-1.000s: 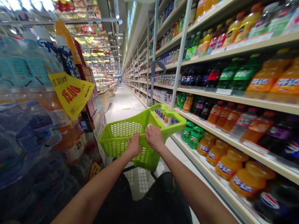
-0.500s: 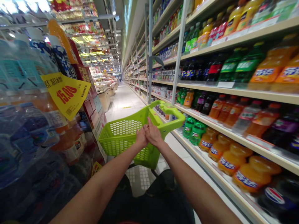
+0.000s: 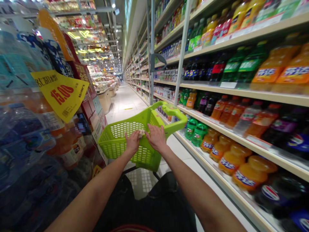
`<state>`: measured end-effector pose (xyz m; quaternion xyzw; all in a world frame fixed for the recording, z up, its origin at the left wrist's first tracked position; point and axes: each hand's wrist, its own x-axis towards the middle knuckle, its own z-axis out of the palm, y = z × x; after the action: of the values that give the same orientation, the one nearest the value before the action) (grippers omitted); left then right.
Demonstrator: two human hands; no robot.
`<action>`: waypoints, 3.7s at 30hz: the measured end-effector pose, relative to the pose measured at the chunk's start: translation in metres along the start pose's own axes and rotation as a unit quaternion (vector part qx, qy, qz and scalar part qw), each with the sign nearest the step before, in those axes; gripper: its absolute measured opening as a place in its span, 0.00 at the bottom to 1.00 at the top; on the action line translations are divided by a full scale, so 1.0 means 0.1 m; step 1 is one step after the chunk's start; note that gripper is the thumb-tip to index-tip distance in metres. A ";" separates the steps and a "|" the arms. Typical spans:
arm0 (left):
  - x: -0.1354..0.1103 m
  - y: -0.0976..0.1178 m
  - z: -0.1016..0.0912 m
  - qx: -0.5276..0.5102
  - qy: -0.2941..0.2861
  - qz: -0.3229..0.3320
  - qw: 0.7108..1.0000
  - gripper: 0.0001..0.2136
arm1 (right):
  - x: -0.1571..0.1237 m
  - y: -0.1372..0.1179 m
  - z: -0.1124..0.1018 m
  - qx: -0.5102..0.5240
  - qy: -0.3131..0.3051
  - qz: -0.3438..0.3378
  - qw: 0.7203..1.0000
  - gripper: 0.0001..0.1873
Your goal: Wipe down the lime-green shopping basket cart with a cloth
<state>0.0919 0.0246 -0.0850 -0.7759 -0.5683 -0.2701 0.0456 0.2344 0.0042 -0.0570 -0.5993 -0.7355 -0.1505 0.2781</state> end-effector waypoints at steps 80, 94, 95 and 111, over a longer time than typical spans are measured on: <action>-0.38 -1.00 -0.05 0.008 0.068 -0.077 0.995 0.22 | -0.30 -0.64 0.36 -0.010 -0.062 -0.032 0.998 0.26; -0.29 -0.57 0.03 -0.011 0.036 -0.014 0.999 0.22 | -0.31 -0.61 0.35 -0.016 -0.067 -0.044 0.997 0.26; -0.30 -0.62 0.02 -0.007 0.043 -0.023 0.999 0.22 | -0.31 -0.61 0.35 -0.016 -0.068 -0.045 0.997 0.26; -0.28 -0.41 0.05 0.007 0.016 0.028 0.999 0.22 | -0.32 -0.53 0.40 0.007 -0.044 -0.032 0.999 0.29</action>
<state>0.0509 0.0166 -0.1126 -0.7867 -0.5473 -0.2773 0.0678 0.1784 -0.0116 -0.1016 -0.5795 -0.7667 -0.1280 0.2449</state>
